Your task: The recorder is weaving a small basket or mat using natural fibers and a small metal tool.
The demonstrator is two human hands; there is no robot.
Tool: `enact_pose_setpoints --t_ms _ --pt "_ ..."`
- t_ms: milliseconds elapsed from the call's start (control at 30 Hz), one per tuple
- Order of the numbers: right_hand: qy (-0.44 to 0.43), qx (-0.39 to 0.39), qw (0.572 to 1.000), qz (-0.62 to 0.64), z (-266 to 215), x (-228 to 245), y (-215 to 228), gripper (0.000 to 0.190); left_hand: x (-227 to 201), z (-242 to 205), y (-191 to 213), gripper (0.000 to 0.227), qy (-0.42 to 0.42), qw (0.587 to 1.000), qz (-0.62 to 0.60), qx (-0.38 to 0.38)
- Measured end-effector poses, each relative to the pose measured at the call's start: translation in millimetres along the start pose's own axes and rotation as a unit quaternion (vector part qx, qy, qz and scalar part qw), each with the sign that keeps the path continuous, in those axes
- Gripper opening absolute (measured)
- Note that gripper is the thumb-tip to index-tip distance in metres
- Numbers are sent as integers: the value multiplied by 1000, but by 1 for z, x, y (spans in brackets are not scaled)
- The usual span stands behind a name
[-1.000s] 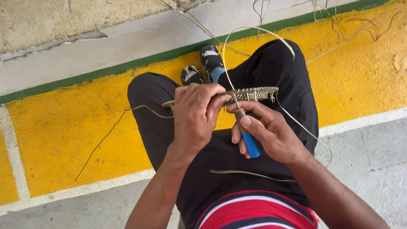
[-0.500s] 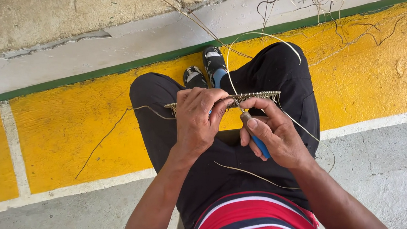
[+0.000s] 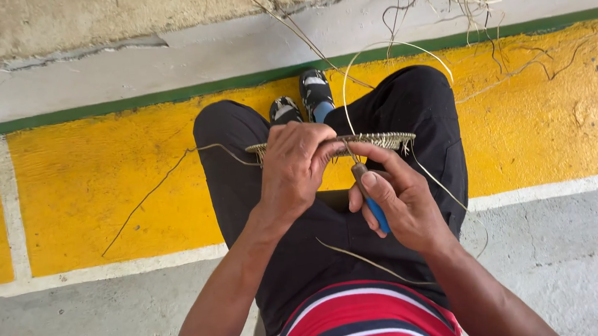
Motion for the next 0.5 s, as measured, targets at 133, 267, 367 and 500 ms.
enact_pose_setpoints --t_ms 133,267,367,500 --pt "-5 -15 1000 -3 4 -8 1 46 1 -1 1 23 -5 1000 -2 -7" --pt "-79 2 979 190 5 -6 -3 47 -2 1 5 25 -31 999 25 -21" --pt "-43 -1 994 99 -1 -2 -4 52 0 -1 3 26 -13 999 35 -30" --pt "-13 -5 1000 -23 2 3 -4 52 5 -3 1 25 3 999 21 -24"
Point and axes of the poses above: each hand's wrist, its own z-axis towards the middle knuckle, its own y-axis out of the back of the hand, x = y × z, the point moved 1 cm from there along z, towards the middle knuckle, and after that the axes turned 7 degrees about -x, right-handed, at the moved point
